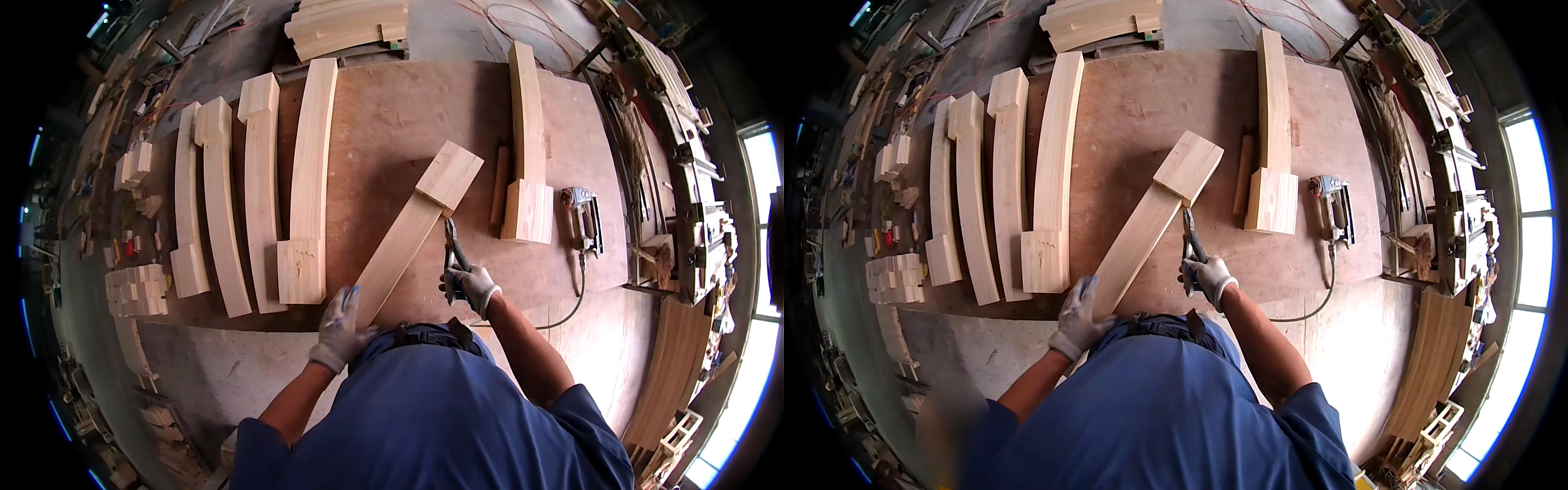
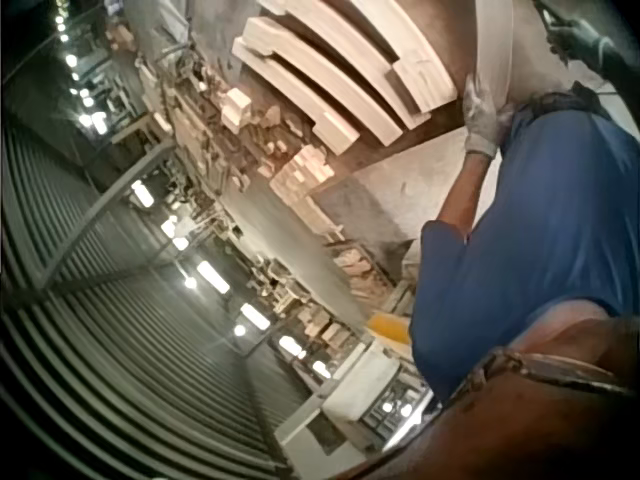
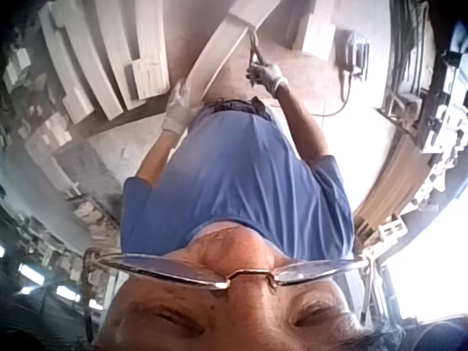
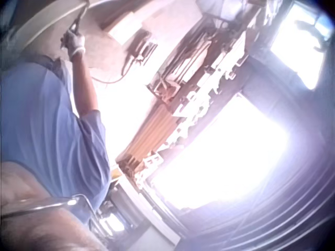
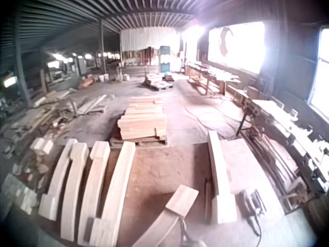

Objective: The person assembles wooden frames by joining curved and straight wooden pieces on a workbench. They use a pneumatic nail gun to fasten the pieces together, repeatedly picking up components, aligning them, and nailing them into place.

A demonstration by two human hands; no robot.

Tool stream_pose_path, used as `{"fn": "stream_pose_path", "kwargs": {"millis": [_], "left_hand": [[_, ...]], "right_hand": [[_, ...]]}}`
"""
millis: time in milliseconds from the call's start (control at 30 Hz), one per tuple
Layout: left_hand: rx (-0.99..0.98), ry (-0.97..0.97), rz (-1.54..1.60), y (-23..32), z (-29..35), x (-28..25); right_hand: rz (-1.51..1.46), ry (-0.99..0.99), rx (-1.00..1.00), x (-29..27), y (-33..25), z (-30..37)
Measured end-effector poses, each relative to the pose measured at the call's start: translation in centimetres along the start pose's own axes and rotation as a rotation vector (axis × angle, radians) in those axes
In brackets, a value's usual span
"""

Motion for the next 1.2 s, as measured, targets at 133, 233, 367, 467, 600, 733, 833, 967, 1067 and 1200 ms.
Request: {"fn": "stream_pose_path", "kwargs": {"millis": [133,233,367,467,600,733,833,967,1067,1200], "left_hand": [[-0.014,0.033,-0.021,4.9,-8.1,-0.5],[-0.064,-0.017,-0.016,6.4,-13.1,0.6],[-0.164,-0.219,0.042,6.8,-16.1,0.1],[-0.183,-0.244,0.006,7.1,-16.2,-0.8],[-0.187,-0.318,-0.010,7.4,-16.3,-2.9],[-0.174,-0.314,0.003,5.4,-15.5,-2.1],[-0.155,-0.304,0.024,4.5,-15.1,-1.5],[-0.151,-0.292,0.038,3.6,-15.4,-1.4],[-0.159,-0.288,0.089,3.5,-15.2,-1.5],[-0.161,-0.267,0.107,3.5,-15.3,-0.9]], "right_hand": [[-0.051,-0.028,-0.015,0.4,0.0,0.1],[-0.095,-0.074,-0.017,1.2,-0.7,0.2],[-0.098,-0.110,0.020,1.7,-1.1,-0.6],[-0.164,-0.146,0.015,2.3,-1.0,-0.7],[-0.262,-0.225,-0.012,2.8,-0.2,-1.1],[-0.273,-0.233,0.056,4.4,0.4,-0.1],[-0.449,-0.437,0.133,5.2,0.5,0.0],[-0.344,-0.545,0.264,2.6,-2.2,0.4],[-0.103,-0.465,0.356,-0.6,-5.1,-0.2],[0.234,-0.405,0.358,-2.5,-9.7,-0.7]]}}
Point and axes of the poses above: each hand's wrist, its own z-axis away from the middle knuckle, its own x-axis out of the palm, y = z × x, the point moved 3 cm from there along -z, towards the middle knuckle, and after that the axes turned 5 degrees about -z, right-handed, at the moved point
